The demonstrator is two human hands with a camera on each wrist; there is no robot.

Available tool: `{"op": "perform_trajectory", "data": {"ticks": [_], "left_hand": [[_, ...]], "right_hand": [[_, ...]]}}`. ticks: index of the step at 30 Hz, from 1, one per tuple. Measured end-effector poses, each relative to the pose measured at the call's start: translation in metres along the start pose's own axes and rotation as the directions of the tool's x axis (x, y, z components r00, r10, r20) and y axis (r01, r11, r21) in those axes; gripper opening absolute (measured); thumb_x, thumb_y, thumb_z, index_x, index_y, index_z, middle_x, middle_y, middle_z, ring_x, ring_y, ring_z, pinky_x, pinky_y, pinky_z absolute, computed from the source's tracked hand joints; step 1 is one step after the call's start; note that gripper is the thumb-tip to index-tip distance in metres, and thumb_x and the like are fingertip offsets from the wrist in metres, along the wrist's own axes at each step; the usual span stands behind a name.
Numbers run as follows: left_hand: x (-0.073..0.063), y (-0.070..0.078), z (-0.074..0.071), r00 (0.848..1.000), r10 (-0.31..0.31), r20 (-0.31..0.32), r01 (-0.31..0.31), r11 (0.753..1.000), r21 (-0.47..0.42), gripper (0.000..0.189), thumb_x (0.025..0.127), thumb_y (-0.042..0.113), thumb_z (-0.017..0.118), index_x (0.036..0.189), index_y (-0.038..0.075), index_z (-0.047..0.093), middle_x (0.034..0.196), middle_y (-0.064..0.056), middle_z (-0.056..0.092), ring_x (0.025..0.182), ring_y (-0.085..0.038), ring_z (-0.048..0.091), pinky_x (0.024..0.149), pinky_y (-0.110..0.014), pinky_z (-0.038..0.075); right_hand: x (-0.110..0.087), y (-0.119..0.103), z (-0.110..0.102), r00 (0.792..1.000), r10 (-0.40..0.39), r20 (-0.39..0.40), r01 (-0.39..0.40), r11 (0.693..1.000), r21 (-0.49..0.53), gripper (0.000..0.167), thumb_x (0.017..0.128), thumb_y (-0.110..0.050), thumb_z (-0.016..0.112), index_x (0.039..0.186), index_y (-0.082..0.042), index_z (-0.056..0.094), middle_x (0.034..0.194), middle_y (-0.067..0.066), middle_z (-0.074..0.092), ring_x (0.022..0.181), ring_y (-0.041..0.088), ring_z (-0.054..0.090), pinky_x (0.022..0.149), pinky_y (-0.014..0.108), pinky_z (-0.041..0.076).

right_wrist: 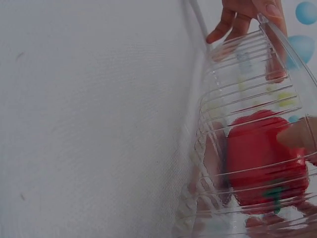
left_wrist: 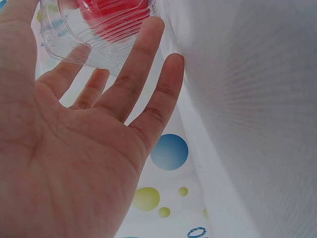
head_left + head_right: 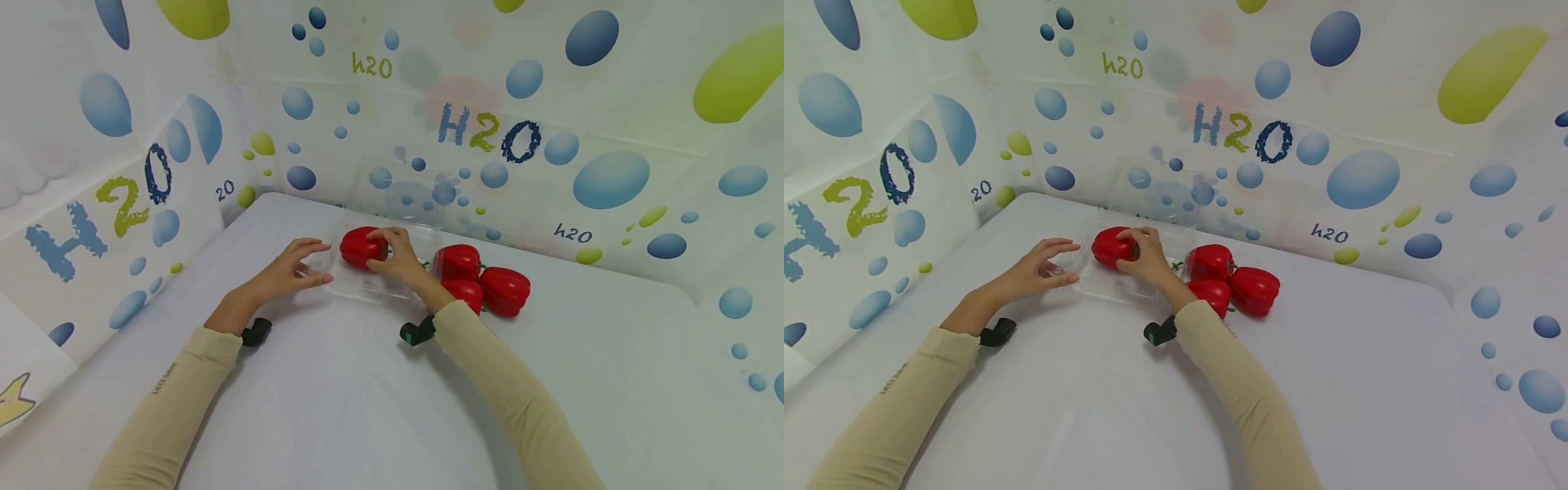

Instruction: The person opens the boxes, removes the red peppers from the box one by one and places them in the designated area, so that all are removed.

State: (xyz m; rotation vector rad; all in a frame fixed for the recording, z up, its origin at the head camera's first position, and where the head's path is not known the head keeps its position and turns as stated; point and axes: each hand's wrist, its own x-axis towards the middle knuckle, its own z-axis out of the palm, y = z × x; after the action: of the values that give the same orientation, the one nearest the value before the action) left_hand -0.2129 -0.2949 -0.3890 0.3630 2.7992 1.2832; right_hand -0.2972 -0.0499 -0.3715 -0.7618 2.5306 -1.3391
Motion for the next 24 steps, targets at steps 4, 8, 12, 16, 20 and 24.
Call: {"op": "perform_trajectory", "data": {"ticks": [4, 8, 12, 16, 20, 24], "left_hand": [[0.0002, 0.0, -0.0001, 1.0, -0.007, -0.004, 0.007, 1.0, 0.001, 0.071, 0.091, 0.033, 0.069, 0.15, 0.012, 0.036, 0.156, -0.017, 0.019, 0.113, -0.036, 0.056, 0.099, -0.051, 0.048], [0.0005, -0.0004, 0.0001, 1.0, -0.009, -0.004, 0.009, 1.0, -0.003, 0.071, 0.091, 0.033, 0.07, 0.15, 0.012, 0.036, 0.156, -0.017, 0.019, 0.113, -0.036, 0.056, 0.099, -0.051, 0.048], [0.0006, -0.0003, 0.0003, 1.0, -0.003, -0.003, 0.003, 1.0, 0.0, 0.071, 0.091, 0.033, 0.069, 0.15, 0.011, 0.036, 0.156, -0.017, 0.019, 0.113, -0.037, 0.056, 0.098, -0.051, 0.048], [0.0007, 0.0005, 0.0, 1.0, -0.002, -0.003, 0.002, 1.0, 0.005, 0.071, 0.091, 0.033, 0.069, 0.15, 0.011, 0.036, 0.156, -0.017, 0.019, 0.113, -0.037, 0.056, 0.098, -0.051, 0.049], [0.0001, 0.0022, -0.0004, 1.0, -0.015, 0.0, 0.015, 1.0, 0.005, 0.071, 0.091, 0.034, 0.069, 0.15, 0.011, 0.036, 0.156, -0.017, 0.018, 0.114, -0.037, 0.055, 0.098, -0.051, 0.048], [-0.0006, 0.0036, -0.0005, 1.0, -0.022, 0.002, 0.022, 1.0, 0.007, 0.071, 0.091, 0.034, 0.069, 0.15, 0.013, 0.036, 0.156, -0.017, 0.018, 0.114, -0.037, 0.055, 0.098, -0.051, 0.048]], "right_hand": [[-0.0005, 0.0001, -0.0001, 0.999, 0.008, -0.031, -0.007, 1.0, 0.019, 0.04, 0.088, -0.003, 0.067, 0.126, -0.013, 0.057, 0.144, 0.013, 0.033, 0.13, 0.03, 0.039, 0.102, 0.042, 0.047], [0.0017, 0.0012, 0.0003, 0.999, 0.005, -0.052, -0.004, 1.0, 0.023, 0.039, 0.086, -0.001, 0.069, 0.122, -0.013, 0.059, 0.141, 0.013, 0.035, 0.126, 0.029, 0.042, 0.099, 0.04, 0.049], [0.0031, 0.0025, 0.0004, 0.998, 0.007, -0.066, -0.004, 0.999, 0.043, 0.039, 0.084, -0.001, 0.072, 0.119, -0.011, 0.059, 0.137, 0.014, 0.036, 0.124, 0.029, 0.042, 0.098, 0.042, 0.05], [0.0026, 0.0027, 0.0005, 0.996, 0.025, -0.083, -0.021, 0.999, 0.049, 0.039, 0.084, -0.005, 0.075, 0.117, -0.013, 0.057, 0.136, 0.014, 0.036, 0.123, 0.03, 0.041, 0.096, 0.042, 0.051], [0.0023, 0.0036, 0.0005, 0.997, 0.022, -0.078, -0.02, 0.999, 0.028, 0.039, 0.084, -0.007, 0.075, 0.117, -0.013, 0.056, 0.136, 0.013, 0.041, 0.123, 0.03, 0.042, 0.094, 0.042, 0.052], [0.0022, 0.0044, 0.0, 0.998, 0.0, -0.07, 0.0, 1.0, 0.004, 0.04, 0.084, -0.007, 0.075, 0.118, -0.012, 0.055, 0.135, 0.014, 0.045, 0.122, 0.03, 0.043, 0.094, 0.041, 0.052]]}}
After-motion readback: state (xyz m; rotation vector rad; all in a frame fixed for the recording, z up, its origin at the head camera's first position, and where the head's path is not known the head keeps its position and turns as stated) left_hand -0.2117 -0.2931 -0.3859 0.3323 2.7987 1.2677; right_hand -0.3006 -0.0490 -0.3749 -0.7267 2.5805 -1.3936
